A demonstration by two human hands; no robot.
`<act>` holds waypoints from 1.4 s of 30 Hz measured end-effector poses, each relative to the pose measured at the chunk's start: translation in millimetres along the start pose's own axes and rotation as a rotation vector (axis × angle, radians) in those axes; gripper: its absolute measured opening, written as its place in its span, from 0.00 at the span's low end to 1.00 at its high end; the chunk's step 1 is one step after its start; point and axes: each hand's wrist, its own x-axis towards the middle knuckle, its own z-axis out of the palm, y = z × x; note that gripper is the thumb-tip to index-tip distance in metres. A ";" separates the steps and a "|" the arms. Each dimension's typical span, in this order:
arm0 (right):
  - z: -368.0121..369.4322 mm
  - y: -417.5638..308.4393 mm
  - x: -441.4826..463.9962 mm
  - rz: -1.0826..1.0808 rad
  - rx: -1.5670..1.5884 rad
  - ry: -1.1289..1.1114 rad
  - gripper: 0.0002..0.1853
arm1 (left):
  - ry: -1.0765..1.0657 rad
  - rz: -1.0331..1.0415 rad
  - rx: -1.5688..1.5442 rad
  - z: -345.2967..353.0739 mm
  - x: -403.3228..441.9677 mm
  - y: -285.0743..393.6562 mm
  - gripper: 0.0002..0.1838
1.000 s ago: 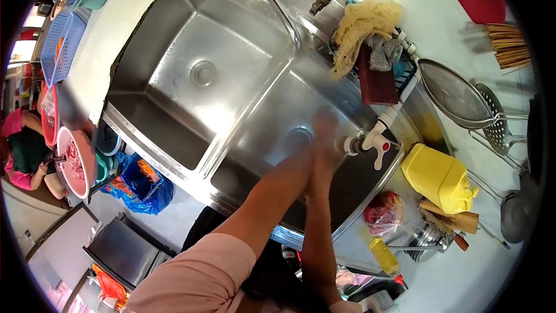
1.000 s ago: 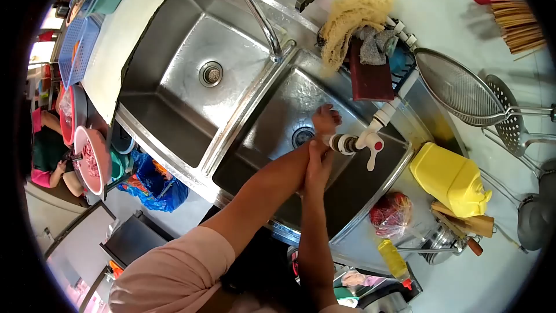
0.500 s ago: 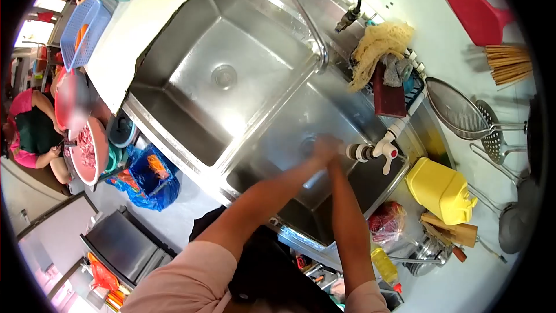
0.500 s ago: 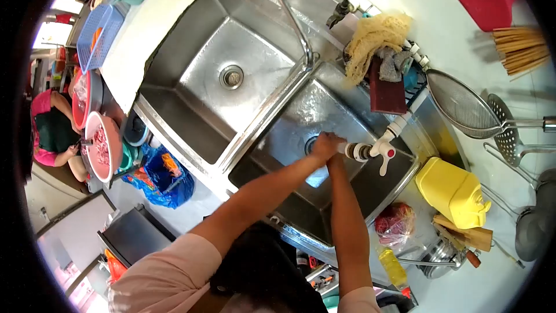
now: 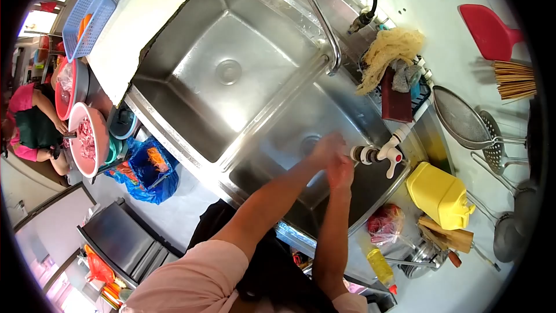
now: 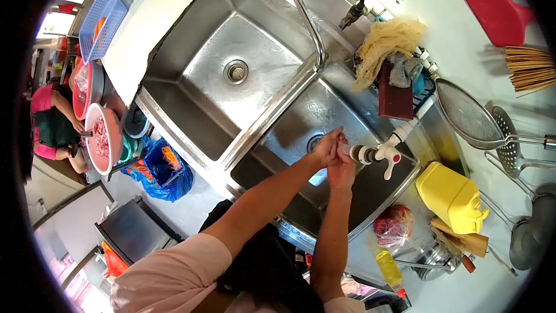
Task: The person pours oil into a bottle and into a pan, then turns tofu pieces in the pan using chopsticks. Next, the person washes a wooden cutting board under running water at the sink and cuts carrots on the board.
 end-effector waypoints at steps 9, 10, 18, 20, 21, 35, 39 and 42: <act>43.1 2.9 10.4 -0.217 -0.755 0.008 0.14 | 0.218 -0.128 0.010 18.8 4.7 20.4 0.19; 45.5 7.1 20.3 -0.217 -0.663 -0.027 0.13 | 0.168 -0.122 -0.061 18.9 -2.6 23.1 0.21; 61.8 9.5 122.6 0.236 0.221 -0.387 0.14 | -0.376 0.013 -0.111 4.4 -38.2 0.6 0.28; 42.9 9.9 152.4 0.350 0.320 -0.655 0.15 | -0.365 -0.081 -0.234 4.0 -52.5 -15.4 0.29; 35.9 11.4 161.6 0.409 0.373 -0.794 0.15 | -0.226 -0.182 -0.403 37.3 -81.6 -16.0 0.30; 66.8 19.3 -46.6 -0.853 -1.928 -0.581 0.19 | 0.015 -0.046 0.756 -21.8 7.1 -12.9 0.28; 136.3 19.8 -85.3 -0.602 -1.522 -0.611 0.20 | -0.170 0.180 1.452 -32.7 7.1 5.9 0.27; 53.9 -4.0 -26.0 -0.348 -1.623 -0.362 0.21 | -0.381 0.660 2.018 -32.1 0.7 12.8 0.28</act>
